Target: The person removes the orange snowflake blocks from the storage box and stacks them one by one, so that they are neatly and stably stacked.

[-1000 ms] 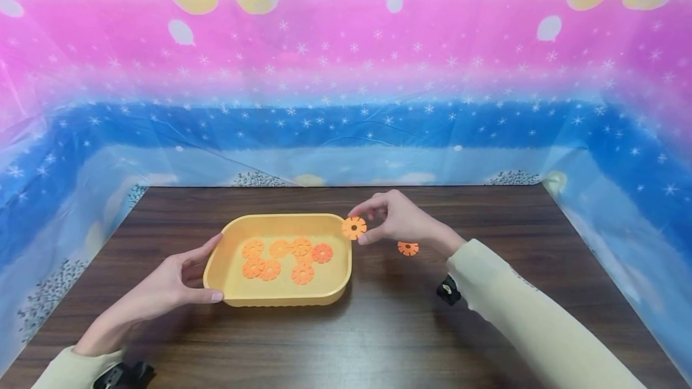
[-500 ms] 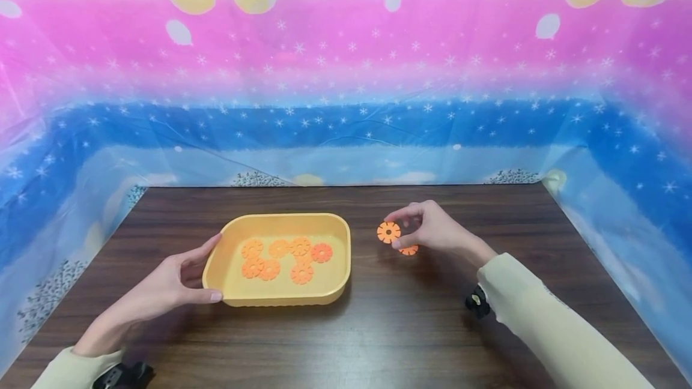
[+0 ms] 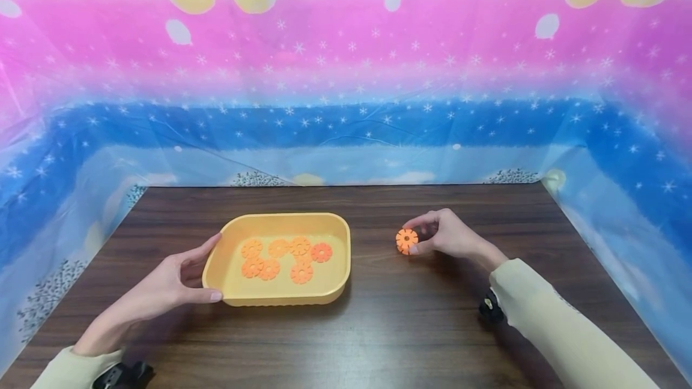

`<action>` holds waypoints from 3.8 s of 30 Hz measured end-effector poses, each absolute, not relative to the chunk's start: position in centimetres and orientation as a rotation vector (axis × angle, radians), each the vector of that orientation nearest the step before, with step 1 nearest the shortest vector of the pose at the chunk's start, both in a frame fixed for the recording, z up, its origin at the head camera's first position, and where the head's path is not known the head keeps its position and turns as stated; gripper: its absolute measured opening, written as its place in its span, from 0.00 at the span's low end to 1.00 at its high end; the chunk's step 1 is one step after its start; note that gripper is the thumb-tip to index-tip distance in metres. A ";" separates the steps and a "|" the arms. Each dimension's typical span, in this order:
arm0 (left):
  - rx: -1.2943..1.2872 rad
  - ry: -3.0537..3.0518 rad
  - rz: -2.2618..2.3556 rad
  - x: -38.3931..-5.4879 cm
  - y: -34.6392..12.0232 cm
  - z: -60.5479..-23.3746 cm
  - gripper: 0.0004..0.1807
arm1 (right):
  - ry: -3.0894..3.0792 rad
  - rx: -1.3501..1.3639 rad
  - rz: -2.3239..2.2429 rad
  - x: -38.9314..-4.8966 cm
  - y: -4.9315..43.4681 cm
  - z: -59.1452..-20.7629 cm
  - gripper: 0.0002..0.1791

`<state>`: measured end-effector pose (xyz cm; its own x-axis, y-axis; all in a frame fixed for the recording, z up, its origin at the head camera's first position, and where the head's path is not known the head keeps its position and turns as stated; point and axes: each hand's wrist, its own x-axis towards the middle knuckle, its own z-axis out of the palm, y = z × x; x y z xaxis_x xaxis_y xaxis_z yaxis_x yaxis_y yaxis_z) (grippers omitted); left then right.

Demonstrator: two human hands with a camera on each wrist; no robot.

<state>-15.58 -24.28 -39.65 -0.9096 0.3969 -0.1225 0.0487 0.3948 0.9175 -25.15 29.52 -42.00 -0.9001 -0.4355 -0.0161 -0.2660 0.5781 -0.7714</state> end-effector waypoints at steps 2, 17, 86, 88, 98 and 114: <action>0.380 2.347 1.508 -15.6 -24.2 -39.6 0.61 | 2.602 -0.583 -1.215 -25.2 29.7 -42.2 0.25; 0.351 2.386 1.464 -15.7 -24.2 -39.5 0.62 | 2.584 -0.594 -1.186 -25.3 29.8 -43.0 0.24; 0.371 2.357 1.508 -15.6 -24.3 -39.6 0.62 | 2.652 -0.688 -1.044 -25.3 29.7 -43.1 0.27; 0.369 2.356 1.511 -15.6 -24.3 -39.6 0.61 | 2.649 -0.675 -1.054 -25.2 29.7 -42.9 0.27; 0.360 2.354 1.516 -15.6 -24.2 -39.6 0.62 | 2.665 -0.629 -1.090 -25.1 29.6 -41.1 0.27; 0.430 2.371 1.506 -15.7 -24.6 -39.7 0.61 | 2.611 -0.770 -1.024 -23.6 24.8 -38.2 0.22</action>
<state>-15.65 -24.59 -39.67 -0.9105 0.4038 -0.0897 0.0905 0.4062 0.9093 -23.62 24.84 -38.24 -0.8345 -0.5505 -0.0233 -0.3879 0.6170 -0.6847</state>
